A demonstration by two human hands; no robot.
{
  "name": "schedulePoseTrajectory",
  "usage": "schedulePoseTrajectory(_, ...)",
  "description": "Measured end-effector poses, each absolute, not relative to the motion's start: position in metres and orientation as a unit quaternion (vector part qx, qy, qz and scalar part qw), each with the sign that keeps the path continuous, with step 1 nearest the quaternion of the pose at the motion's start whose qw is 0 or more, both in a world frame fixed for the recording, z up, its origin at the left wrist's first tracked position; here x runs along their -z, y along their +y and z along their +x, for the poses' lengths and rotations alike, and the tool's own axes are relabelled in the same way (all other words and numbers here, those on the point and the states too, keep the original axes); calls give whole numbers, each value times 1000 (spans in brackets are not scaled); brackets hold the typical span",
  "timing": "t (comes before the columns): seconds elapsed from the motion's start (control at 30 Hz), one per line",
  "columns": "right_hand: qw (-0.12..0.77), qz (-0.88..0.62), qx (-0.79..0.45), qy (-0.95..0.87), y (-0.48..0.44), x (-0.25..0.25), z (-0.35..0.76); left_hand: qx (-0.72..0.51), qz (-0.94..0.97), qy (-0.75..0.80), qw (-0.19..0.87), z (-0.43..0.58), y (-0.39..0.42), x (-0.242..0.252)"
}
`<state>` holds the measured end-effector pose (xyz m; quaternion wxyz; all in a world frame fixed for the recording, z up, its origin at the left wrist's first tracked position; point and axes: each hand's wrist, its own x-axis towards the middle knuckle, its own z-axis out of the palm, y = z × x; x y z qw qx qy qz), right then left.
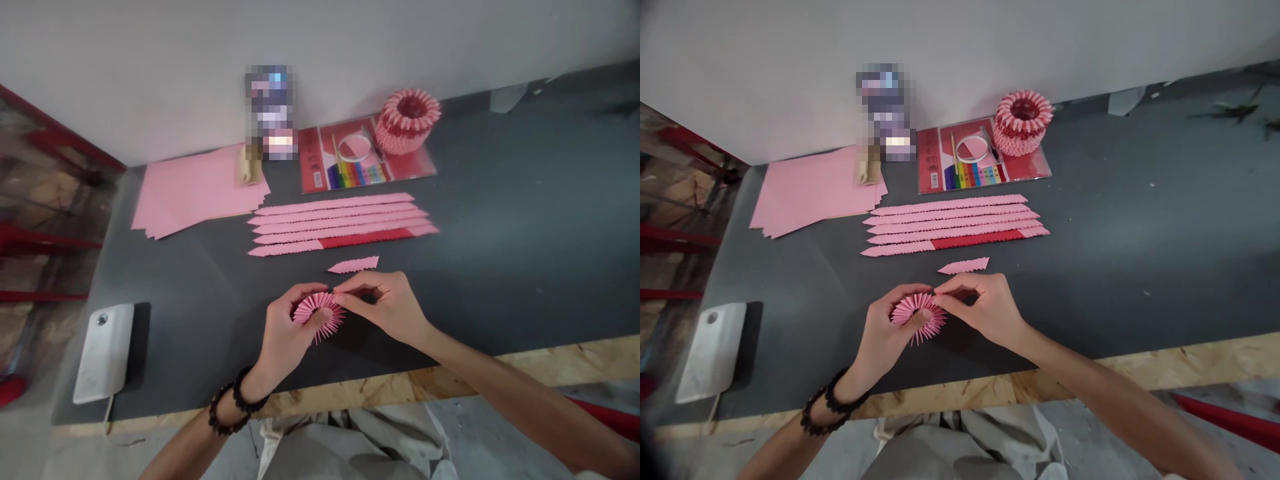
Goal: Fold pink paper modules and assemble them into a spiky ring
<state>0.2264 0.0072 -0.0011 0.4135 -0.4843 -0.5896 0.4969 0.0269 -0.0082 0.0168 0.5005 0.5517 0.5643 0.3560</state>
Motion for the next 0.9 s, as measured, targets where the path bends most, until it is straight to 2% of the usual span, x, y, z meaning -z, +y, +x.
schedulePoseTrajectory(0.27, 394, -463, -509, -609, 6, -2, 225, -363, 544, 559, 510, 28, -10, -13)
schedulePoseTrajectory(0.63, 378, -471, -462, -650, 9, -1, 222, -373, 527, 563, 516, 30, -11, -8)
schedulePoseTrajectory(0.77, 386, -480, -469, -634, 12, 1, 226, -403, 455, 551, 572, 32, -11, -1)
schedulePoseTrajectory(0.9, 417, -497, -445, -617, 22, 1, 239, -424, 286, 557, 654, 33, -8, 1)
